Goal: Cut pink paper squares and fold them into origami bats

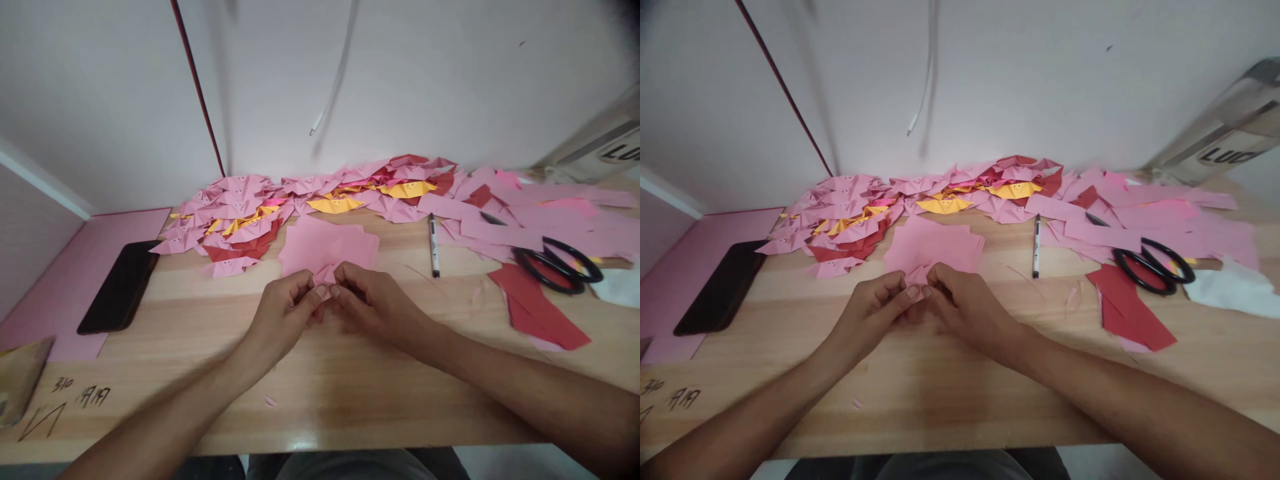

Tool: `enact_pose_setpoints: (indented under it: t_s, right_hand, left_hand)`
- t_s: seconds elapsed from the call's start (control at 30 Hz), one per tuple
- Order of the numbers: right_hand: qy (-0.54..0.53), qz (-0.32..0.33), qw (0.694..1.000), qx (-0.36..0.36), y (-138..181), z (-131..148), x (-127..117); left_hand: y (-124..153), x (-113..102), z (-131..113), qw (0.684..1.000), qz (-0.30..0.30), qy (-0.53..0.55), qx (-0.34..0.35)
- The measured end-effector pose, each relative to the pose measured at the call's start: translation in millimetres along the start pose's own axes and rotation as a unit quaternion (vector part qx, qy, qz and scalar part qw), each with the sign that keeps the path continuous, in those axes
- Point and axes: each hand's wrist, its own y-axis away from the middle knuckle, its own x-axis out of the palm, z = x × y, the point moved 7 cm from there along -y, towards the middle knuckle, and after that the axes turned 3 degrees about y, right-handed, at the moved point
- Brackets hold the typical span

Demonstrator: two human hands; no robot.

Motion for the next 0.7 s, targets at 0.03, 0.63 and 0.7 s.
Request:
enact_pose_setpoints:
  t_s: [0.03, 0.63, 0.7]
  right_hand:
    - [0.008, 0.003, 1.0, -0.001, -0.3, 0.8, -0.5]
    - [-0.014, 0.065, 0.998, 0.012, -4.1, -7.3, -2.3]
    - [-0.035, 0.078, 0.996, 0.014, -3.8, -6.6, -0.3]
  left_hand:
    - [-0.1, 0.1, 0.9, 1.0, 0.008, -0.003, -0.006]
    - [25.1, -3.6, -46.9, 0.861, -0.018, -0.358, 0.361]
    - [25.9, -3.8, -44.9, 0.84, -0.041, -0.387, 0.378]
